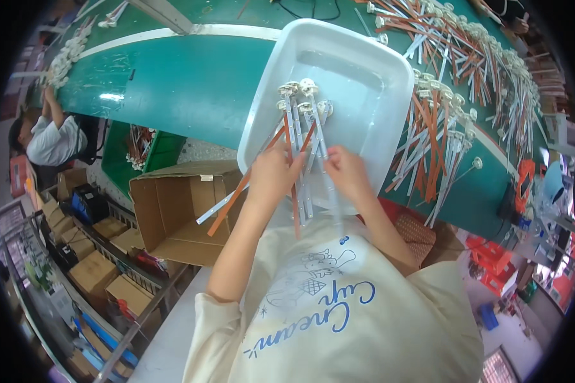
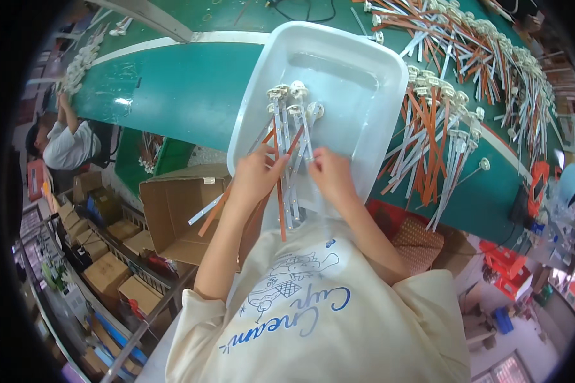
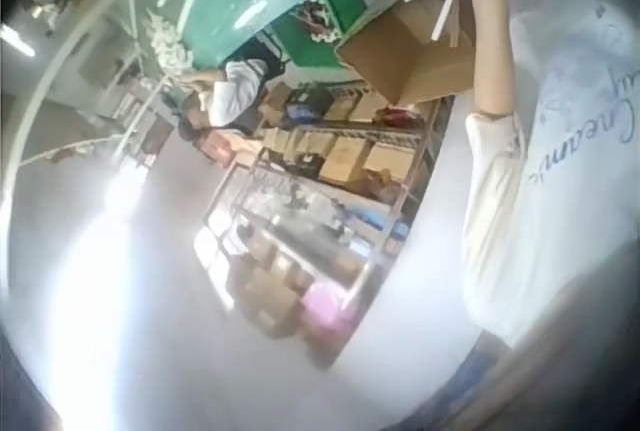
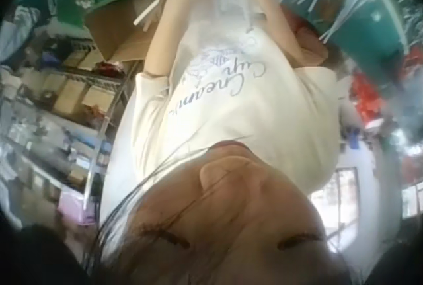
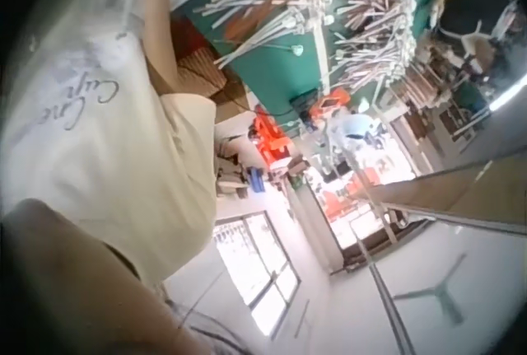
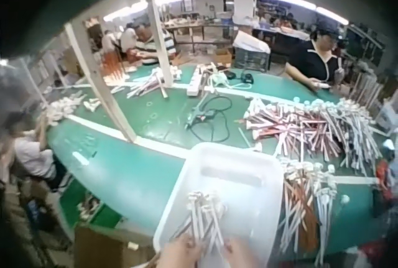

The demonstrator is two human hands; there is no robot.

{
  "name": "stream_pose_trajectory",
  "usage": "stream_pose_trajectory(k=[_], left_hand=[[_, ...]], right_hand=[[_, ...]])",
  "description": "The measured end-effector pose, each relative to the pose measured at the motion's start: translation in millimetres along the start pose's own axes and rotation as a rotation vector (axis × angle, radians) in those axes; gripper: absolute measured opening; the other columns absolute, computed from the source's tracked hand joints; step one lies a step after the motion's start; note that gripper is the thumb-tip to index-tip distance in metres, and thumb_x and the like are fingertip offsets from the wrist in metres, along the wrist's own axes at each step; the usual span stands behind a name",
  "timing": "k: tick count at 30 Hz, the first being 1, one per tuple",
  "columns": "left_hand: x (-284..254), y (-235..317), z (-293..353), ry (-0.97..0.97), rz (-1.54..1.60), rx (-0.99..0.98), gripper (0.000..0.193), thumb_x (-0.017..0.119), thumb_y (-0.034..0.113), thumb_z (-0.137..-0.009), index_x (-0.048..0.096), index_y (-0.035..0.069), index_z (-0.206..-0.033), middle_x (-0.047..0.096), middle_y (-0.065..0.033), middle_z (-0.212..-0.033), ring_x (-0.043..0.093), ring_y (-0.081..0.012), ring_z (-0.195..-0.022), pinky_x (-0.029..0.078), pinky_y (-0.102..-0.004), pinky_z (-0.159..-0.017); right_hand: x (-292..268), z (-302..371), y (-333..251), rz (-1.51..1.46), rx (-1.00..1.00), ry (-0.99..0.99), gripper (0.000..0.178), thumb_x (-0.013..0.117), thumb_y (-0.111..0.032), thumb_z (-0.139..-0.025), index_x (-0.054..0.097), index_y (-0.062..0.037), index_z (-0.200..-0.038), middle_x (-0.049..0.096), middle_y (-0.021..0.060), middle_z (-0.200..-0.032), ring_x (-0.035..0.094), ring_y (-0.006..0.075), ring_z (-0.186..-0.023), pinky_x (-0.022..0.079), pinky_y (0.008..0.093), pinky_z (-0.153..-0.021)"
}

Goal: The person sorts bundles of LED light strips attached to plastic bases on a workbench, immerses them into a water tray, gathers strips from a cardboard box, and connects the LED light strips into the plastic bases by hand.

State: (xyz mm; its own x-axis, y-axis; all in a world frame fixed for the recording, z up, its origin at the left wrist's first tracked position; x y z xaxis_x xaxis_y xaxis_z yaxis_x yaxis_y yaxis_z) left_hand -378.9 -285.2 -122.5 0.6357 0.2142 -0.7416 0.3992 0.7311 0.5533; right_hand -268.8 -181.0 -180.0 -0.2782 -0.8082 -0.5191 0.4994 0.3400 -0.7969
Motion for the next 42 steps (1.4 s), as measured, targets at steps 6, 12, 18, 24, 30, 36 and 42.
stream_pose_trajectory(k=[6, 12, 18, 24, 30, 36, 42], left_hand=[[-12, -16, 17, -0.189, 1.019, -0.111, 0.038, 0.050, 0.026, -0.090, 0.049, 0.000, -0.117, 0.061, -0.0137, -0.099, 0.058, -0.0169, -0.093, 0.044, -0.0319, -0.085], [1, -4, 16, -0.376, 1.425, -0.136, 0.030, 0.041, 0.019, -0.094, 0.040, 0.005, -0.121, 0.059, -0.0061, -0.092, 0.057, -0.0182, -0.094, 0.041, -0.0302, -0.087], [-23, -32, 9, -0.300, 1.480, -0.258, 0.028, 0.039, 0.018, -0.095, 0.040, 0.006, -0.120, 0.039, 0.0014, -0.066, 0.034, -0.0059, -0.056, 0.032, -0.0212, -0.051], [-19, -42, 3, -0.336, 1.513, -0.274, 0.030, 0.037, 0.020, -0.096, 0.043, 0.006, -0.121, 0.035, 0.0038, -0.064, 0.025, -0.0030, -0.049, 0.020, -0.0174, -0.042], [-15, -34, -4, -0.421, 1.395, -0.290, 0.033, 0.037, 0.029, -0.096, 0.049, 0.005, -0.116, 0.024, 0.0072, -0.057, 0.021, -0.0021, -0.044, 0.016, -0.0187, -0.038], [-17, -11, -2, -0.449, 1.288, -0.264, 0.034, 0.036, 0.031, -0.096, 0.050, 0.006, -0.115, 0.023, 0.0075, -0.056, 0.019, -0.0021, -0.043, 0.014, -0.0186, -0.037], [0, 17, 6, -0.493, 1.351, -0.338, 0.033, 0.038, 0.028, -0.095, 0.049, 0.006, -0.117, 0.021, 0.0078, -0.056, 0.018, -0.0018, -0.043, 0.013, -0.0184, -0.035]], right_hand=[[-37, 38, -34, -0.569, 0.258, 0.292, 0.016, 0.056, -0.010, -0.085, 0.054, 0.0007, -0.096, 0.058, 0.0035, -0.070, 0.055, 0.0082, -0.059, 0.045, 0.0235, -0.053], [16, 46, -100, -0.478, 0.030, 0.221, 0.019, 0.056, -0.011, -0.084, 0.051, 0.0008, -0.098, 0.058, 0.0143, -0.080, 0.061, 0.0243, -0.065, 0.048, 0.0312, -0.060], [-3, 36, -34, 0.335, 0.170, 0.499, 0.026, 0.062, -0.016, -0.081, 0.052, -0.0009, -0.099, 0.062, 0.0162, -0.081, 0.063, 0.0250, -0.072, 0.048, 0.0295, -0.062], [20, 16, 6, -0.222, 0.374, 0.248, 0.046, 0.068, -0.020, -0.076, 0.048, 0.0002, -0.112, 0.064, 0.0146, -0.082, 0.064, 0.0209, -0.074, 0.049, 0.0295, -0.066], [21, 2, 0, -0.223, 0.409, 0.237, 0.050, 0.070, -0.020, -0.072, 0.049, 0.0017, -0.113, 0.065, 0.0141, -0.084, 0.063, 0.0197, -0.075, 0.048, 0.0296, -0.070], [21, 7, 32, -0.575, 0.329, 0.293, 0.037, 0.065, -0.017, -0.076, 0.054, 0.0020, -0.106, 0.064, 0.0141, -0.089, 0.063, 0.0208, -0.078, 0.048, 0.0303, -0.070], [-40, 58, 15, -0.604, 0.397, 0.567, 0.019, 0.054, -0.007, -0.086, 0.054, -0.0001, -0.103, 0.062, 0.0087, -0.087, 0.059, 0.0115, -0.069, 0.045, 0.0228, -0.058]])
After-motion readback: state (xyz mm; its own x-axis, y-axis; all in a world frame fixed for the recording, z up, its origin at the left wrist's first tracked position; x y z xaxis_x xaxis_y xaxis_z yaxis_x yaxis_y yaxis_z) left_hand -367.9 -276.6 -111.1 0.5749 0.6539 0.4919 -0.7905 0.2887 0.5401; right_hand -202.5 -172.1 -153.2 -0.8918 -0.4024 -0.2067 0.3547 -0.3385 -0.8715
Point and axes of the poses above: each hand's wrist, its own z-axis away from the middle knuckle, its own x-axis out of the palm, y = z × x, the point moved 10 cm from there along -z, towards the middle knuckle
